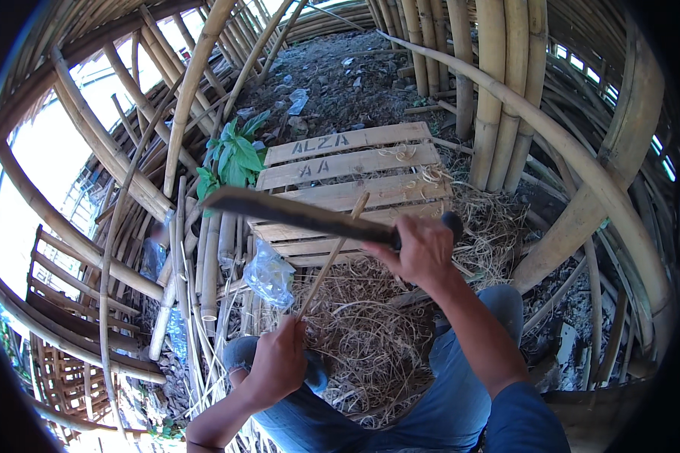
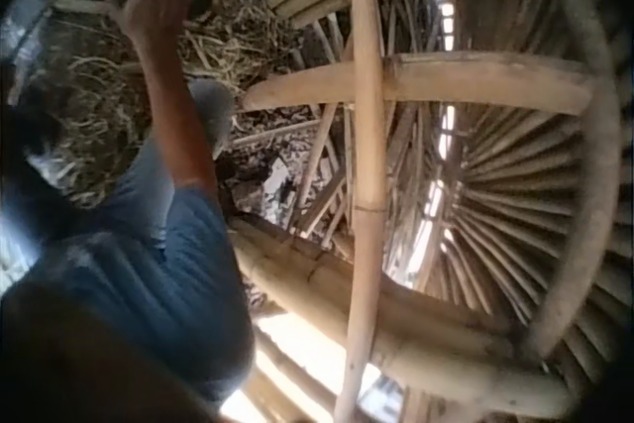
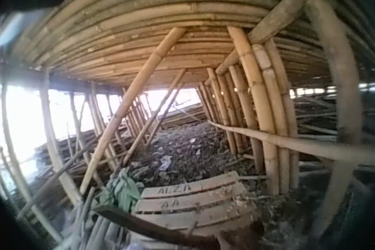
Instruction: The person holds a thin bamboo strip and repeatedly scrapes down its length using a machete.
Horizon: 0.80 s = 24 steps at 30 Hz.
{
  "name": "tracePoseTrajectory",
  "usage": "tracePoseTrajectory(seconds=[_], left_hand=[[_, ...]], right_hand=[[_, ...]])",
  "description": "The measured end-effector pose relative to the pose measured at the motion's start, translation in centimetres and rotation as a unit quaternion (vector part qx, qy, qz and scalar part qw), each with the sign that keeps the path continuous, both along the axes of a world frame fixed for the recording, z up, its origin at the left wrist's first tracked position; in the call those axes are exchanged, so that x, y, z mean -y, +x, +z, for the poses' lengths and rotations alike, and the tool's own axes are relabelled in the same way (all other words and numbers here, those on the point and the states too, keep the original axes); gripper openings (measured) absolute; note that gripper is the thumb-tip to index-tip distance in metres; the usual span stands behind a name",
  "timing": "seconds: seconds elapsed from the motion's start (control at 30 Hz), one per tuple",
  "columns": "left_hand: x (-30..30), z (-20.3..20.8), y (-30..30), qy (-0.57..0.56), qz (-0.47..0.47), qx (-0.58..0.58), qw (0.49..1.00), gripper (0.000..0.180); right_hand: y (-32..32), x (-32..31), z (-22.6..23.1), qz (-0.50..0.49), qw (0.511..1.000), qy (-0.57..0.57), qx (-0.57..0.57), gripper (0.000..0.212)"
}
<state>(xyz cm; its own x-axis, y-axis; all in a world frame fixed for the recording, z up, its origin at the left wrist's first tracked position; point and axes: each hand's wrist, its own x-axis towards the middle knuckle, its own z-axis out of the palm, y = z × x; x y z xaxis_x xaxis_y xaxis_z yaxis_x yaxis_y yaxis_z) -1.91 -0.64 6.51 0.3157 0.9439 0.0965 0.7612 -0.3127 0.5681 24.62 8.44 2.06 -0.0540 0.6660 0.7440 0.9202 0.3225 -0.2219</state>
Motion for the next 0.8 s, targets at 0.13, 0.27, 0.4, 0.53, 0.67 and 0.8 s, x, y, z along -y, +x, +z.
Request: tracePoseTrajectory(seconds=[0.13, 0.27, 0.4, 0.53, 0.67, 0.8], left_hand=[[0.1, 0.4, 0.1, -0.024, 0.019, 0.01, 0.999, 0.014], [0.9, 0.3, -0.3, -0.024, 0.029, 0.017, 0.999, 0.013], [2.6, 0.7, -0.8, -0.043, 0.014, 0.022, 0.999, 0.007], [2.6, 0.3, -0.8, -0.021, 0.04, 0.071, 0.996, 0.021], [-0.1, -1.6, -1.3, -0.26, 0.029, 0.24, 0.935, 0.028], [-2.8, -1.0, 0.6, -0.511, -0.005, 0.414, 0.753, 0.034]], right_hand=[[-0.6, -0.1, -0.6, -0.019, 0.999, -0.03, -0.027, 0.055], [-1.0, 0.4, -0.7, 0.017, 1.0, 0.001, 0.015, 0.057], [0.8, -0.9, -0.1, -0.052, 0.996, -0.038, -0.055, 0.06], [0.7, 0.2, -0.2, -0.067, 0.978, -0.107, -0.166, 0.062], [-0.4, 0.5, -1.1, 0.002, 0.908, -0.144, -0.393, 0.06], [-2.0, 1.2, -0.8, 0.208, 0.71, -0.275, -0.614, 0.036]])
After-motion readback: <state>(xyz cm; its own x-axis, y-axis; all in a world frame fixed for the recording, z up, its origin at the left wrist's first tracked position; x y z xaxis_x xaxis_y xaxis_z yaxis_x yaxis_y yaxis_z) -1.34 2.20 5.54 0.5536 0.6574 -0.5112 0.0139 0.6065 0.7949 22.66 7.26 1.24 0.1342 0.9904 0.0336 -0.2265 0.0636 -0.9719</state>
